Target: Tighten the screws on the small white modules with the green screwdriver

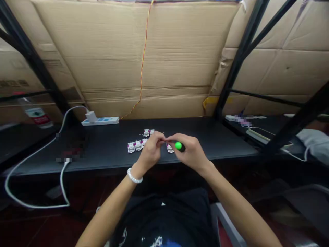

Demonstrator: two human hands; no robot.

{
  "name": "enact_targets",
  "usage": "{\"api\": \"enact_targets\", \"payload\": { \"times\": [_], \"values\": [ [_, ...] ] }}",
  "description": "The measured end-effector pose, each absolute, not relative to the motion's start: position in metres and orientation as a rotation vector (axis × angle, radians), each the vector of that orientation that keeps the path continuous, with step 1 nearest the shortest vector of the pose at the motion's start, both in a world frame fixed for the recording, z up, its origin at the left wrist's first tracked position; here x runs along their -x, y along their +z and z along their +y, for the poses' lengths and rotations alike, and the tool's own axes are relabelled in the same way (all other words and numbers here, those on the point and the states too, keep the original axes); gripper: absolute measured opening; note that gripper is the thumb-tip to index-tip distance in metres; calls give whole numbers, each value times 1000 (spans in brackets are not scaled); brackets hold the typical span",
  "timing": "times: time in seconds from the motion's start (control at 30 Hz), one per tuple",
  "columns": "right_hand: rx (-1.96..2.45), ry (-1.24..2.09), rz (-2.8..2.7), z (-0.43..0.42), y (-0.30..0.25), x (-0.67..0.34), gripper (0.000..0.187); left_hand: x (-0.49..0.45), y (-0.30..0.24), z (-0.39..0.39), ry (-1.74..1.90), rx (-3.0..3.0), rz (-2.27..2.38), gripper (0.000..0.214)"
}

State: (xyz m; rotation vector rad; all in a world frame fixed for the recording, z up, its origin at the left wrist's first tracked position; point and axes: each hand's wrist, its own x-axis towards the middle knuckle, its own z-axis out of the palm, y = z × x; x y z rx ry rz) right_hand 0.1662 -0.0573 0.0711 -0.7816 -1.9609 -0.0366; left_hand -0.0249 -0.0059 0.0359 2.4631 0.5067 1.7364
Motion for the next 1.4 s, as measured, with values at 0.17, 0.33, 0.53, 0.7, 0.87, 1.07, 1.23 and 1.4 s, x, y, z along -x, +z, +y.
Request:
{"api": "enact_targets", "payload": {
  "times": [0.17, 0.33, 0.53, 0.7, 0.87, 1.07, 1.23, 1.4],
  "values": [
    [930, 103, -2102, -46, 59, -187, 13, 23, 20, 4, 1378, -2510, 594, 15],
    [1120, 42, -2173, -35, 37, -195, 13, 25, 14, 11, 1108, -2524, 664, 16],
    [1390, -151, -2320, -33, 21, -188, 15, 28, 10, 17, 929, -2528, 752, 20],
    [1433, -283, -2392, -35, 18, -187, 20, 28, 7, 20, 966, -2532, 782, 21],
    [1404, -344, -2398, -33, 11, -191, 25, 28, 3, 20, 867, -2491, 789, 25],
    [1386, -392, -2380, -29, 6, -190, 21, 27, 4, 19, 851, -2445, 789, 24],
    [1336, -385, -2393, -29, 5, -190, 22, 27, 6, 16, 861, -2432, 783, 20],
    [1298, -332, -2439, -30, 8, -193, 26, 25, 5, 15, 887, -2446, 792, 14]
  ]
}}
